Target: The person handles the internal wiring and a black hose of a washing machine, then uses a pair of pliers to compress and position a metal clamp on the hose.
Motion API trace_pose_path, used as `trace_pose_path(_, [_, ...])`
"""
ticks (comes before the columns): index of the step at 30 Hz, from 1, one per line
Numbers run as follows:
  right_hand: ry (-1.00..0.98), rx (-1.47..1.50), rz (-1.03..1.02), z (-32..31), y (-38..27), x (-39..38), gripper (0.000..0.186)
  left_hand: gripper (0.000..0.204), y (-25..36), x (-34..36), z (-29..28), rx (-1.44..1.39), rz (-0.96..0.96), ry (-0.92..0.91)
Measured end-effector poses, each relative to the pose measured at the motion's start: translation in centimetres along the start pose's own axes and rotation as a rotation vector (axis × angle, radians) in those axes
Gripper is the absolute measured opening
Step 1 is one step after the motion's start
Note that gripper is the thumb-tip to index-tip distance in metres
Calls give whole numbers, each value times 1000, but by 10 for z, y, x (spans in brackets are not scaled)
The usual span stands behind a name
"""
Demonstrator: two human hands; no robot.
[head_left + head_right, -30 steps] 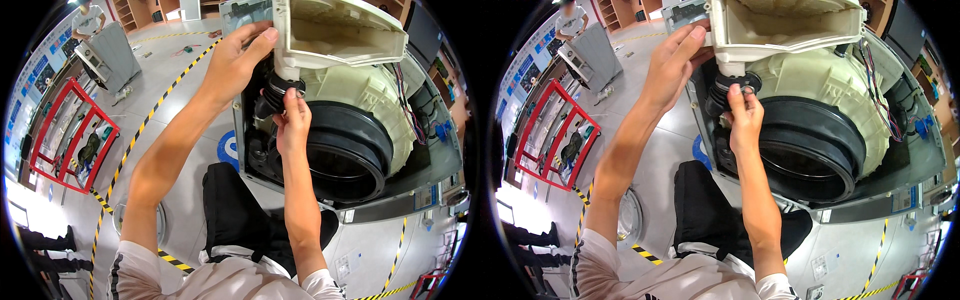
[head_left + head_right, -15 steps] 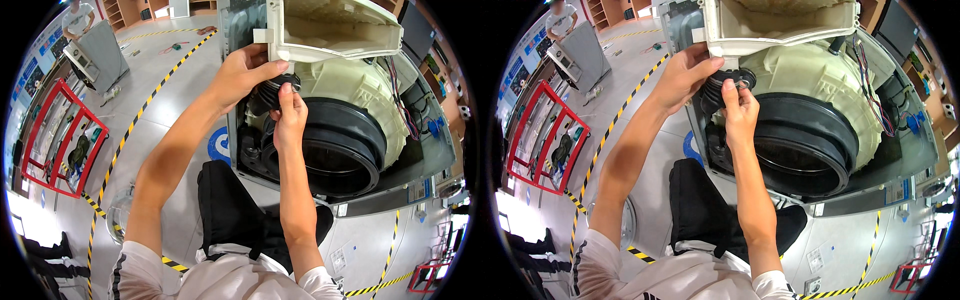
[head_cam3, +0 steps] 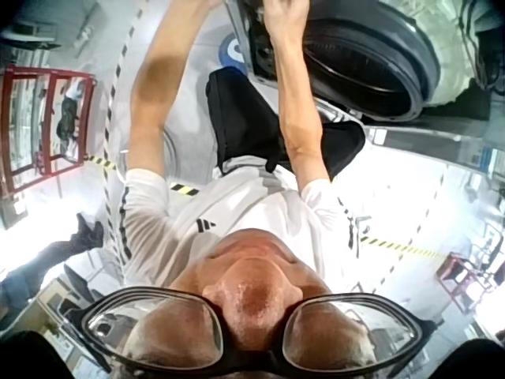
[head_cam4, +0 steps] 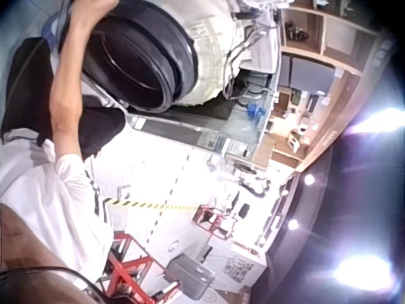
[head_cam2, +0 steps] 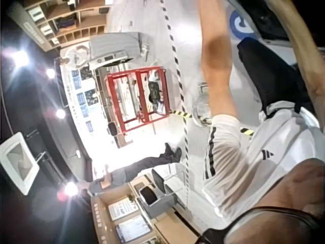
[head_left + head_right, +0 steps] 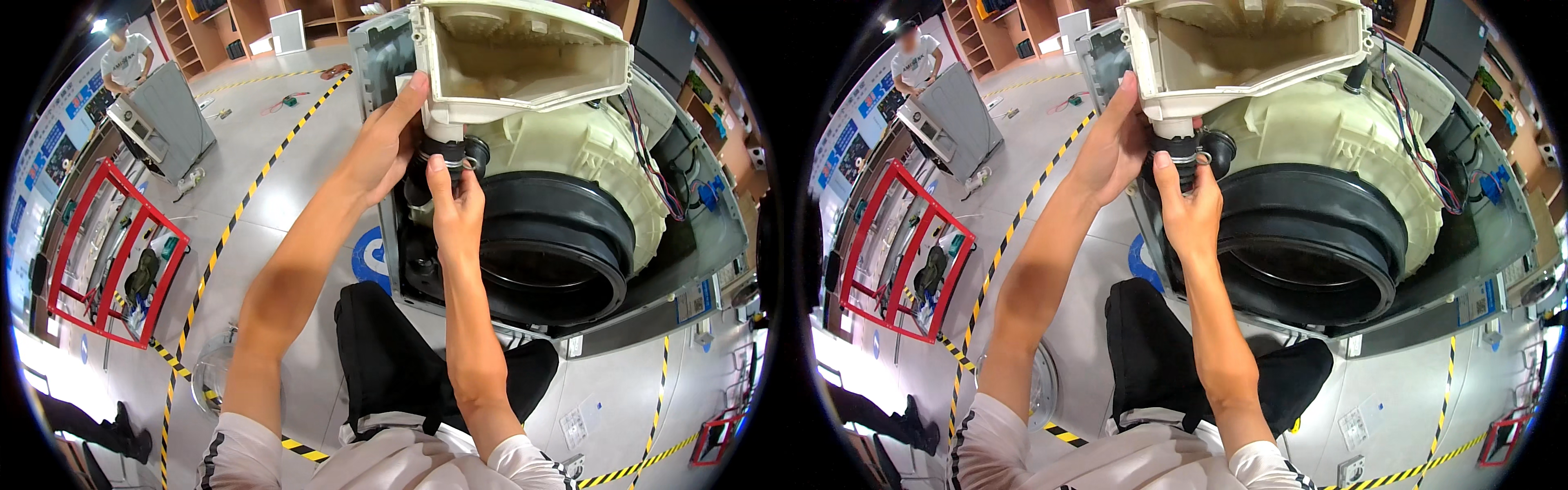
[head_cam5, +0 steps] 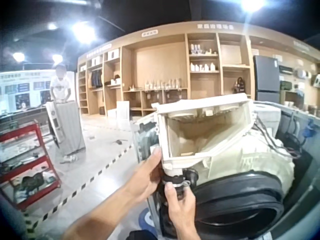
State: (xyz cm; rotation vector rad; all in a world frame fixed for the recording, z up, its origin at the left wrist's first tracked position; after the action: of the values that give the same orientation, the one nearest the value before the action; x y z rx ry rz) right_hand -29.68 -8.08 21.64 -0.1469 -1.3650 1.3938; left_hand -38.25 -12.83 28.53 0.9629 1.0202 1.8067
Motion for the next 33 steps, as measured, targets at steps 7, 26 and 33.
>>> trace_pose_path(7, [-146,-277,30,-4,-6,15,42,63,4,4,0,168,36,100])
trace_pose_path(26, [-27,55,49,-1,-6,7,31,64,11,10,12,256,33,269])
trace_pose_path(33, [-4,347,181,1,-13,9,25,60,9,5,16,249,21,294])
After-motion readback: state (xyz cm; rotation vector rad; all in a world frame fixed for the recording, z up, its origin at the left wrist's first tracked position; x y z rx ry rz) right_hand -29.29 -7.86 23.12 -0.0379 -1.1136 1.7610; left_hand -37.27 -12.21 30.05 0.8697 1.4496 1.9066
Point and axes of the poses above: each hand's wrist, its own x-axis towards the middle knuckle, its own z-axis out of the palm, y = z × x, the point moved 5 cm from there along x, towards the middle knuckle, and after that the axes turned 11 degrees about -z, right-handed, at the moved point
